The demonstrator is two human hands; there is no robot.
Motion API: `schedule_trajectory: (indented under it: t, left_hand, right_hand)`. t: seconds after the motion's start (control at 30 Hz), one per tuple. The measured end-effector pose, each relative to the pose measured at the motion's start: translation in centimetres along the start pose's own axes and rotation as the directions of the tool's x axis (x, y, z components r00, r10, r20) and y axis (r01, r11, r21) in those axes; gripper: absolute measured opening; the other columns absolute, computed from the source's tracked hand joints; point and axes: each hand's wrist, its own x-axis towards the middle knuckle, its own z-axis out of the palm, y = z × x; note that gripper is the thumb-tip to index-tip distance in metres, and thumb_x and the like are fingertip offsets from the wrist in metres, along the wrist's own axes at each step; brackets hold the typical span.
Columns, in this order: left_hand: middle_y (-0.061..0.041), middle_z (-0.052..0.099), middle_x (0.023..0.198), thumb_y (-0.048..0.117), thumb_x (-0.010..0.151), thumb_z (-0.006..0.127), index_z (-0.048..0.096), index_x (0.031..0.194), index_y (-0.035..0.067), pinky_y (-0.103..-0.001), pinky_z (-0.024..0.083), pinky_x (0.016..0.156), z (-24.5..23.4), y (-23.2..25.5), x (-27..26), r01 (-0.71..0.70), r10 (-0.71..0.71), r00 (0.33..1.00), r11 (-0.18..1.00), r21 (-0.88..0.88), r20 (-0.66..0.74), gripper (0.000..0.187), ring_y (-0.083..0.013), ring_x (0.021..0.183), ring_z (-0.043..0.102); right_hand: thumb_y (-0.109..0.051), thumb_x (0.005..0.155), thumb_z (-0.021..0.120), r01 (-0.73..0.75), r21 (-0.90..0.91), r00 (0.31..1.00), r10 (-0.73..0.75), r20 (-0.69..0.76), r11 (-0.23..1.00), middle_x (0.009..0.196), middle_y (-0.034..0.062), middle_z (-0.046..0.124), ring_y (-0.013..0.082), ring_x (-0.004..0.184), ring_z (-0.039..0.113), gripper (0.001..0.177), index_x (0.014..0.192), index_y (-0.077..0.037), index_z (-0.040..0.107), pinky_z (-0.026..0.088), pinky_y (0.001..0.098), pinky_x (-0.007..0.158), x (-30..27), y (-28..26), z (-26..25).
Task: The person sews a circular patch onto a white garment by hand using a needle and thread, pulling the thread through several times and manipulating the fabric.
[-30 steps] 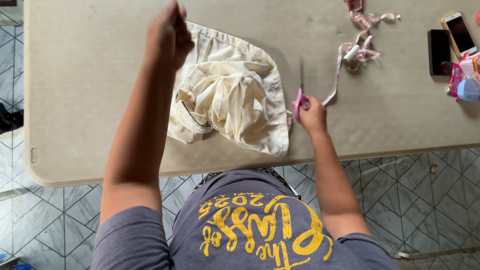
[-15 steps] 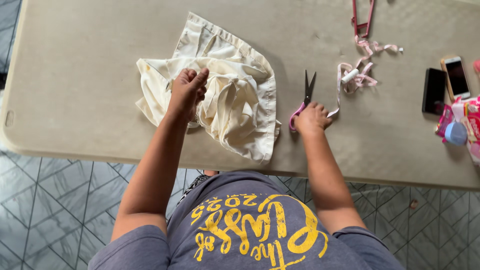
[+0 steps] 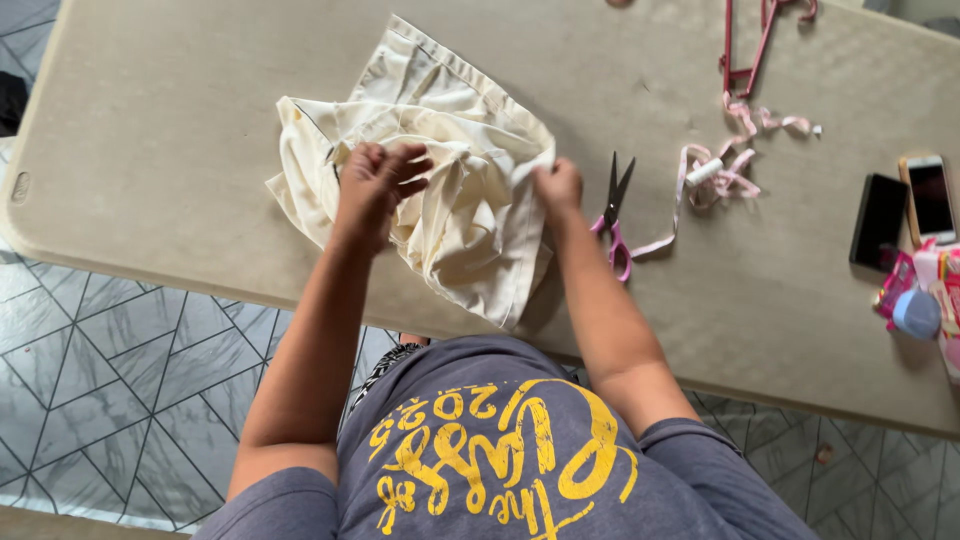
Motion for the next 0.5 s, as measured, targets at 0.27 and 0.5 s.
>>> schedule_trajectory:
  t: [0.27,0.5]
  left_hand:
    - [-0.024,0.067,0.121,0.061,0.084,0.068,0.034,0.109,0.014,-0.042,0.065,0.071,-4.9,7.8,-1.5,-0.029,0.042,0.974,0.998,0.062,-0.221,0.063,-0.0315,0.097,0.078]
    - [-0.021,0.066,0.116,0.017,0.087,0.087,0.051,0.115,0.000,-0.029,0.057,0.080,-13.1,6.4,-7.9,-0.042,0.277,0.923,0.765,0.643,-0.269,0.049,-0.0224,0.103,0.067]
  right_hand:
    - [-0.008,0.112,0.046,0.595,0.620,0.381,-0.858,0.344,0.513,0.130,-0.0025,0.067,0.0082,0.118,0.060,0.023,0.120,-0.008,0.067,0.049,0.0294,0.105,-10.9,-13.6,5.0]
    - [-0.016,0.090,0.074,0.609,0.675,-0.109,-0.799,0.591,0.416,0.152,0.0140,0.057,0.0237,0.128,0.061,0.022,0.110,-0.010,0.066,0.053,0.0388,0.107,-22.4,-15.4,4.0]
